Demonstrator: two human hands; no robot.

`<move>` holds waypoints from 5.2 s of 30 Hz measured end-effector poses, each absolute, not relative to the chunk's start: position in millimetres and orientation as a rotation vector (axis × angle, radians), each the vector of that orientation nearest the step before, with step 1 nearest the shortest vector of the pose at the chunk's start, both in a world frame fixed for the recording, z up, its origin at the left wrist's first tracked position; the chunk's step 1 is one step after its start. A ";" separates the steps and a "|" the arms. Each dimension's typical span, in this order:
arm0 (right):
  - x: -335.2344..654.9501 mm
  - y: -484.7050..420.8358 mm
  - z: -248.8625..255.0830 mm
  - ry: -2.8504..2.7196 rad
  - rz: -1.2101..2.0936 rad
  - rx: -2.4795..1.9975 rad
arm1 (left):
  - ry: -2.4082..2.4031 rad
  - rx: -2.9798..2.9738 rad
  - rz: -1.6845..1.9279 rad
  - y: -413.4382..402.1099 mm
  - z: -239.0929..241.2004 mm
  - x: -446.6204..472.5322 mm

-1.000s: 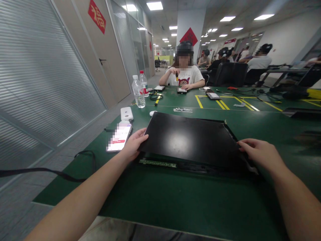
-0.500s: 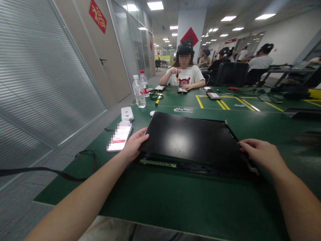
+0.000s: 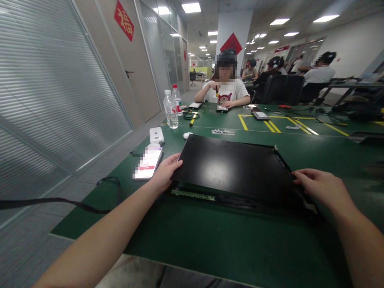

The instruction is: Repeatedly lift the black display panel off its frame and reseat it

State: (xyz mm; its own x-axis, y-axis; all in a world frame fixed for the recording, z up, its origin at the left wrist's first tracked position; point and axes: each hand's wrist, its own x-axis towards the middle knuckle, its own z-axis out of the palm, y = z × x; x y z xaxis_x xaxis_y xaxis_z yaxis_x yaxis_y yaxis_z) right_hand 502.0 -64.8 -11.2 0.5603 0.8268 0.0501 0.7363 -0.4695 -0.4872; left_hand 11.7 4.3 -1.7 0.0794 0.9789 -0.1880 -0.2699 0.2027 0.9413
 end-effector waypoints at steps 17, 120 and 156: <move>497.3 -62.4 -8.2 -1.286 0.318 -2.355 | 1.047 0.899 1.143 4.2 -3.1 12.0; 478.1 -66.6 3.3 -1.022 0.481 -2.261 | 1.564 2.112 0.667 26.7 -34.5 -13.3; 490.7 -64.6 -8.8 -1.000 0.526 -2.161 | 1.543 2.080 0.743 28.9 -40.1 -16.2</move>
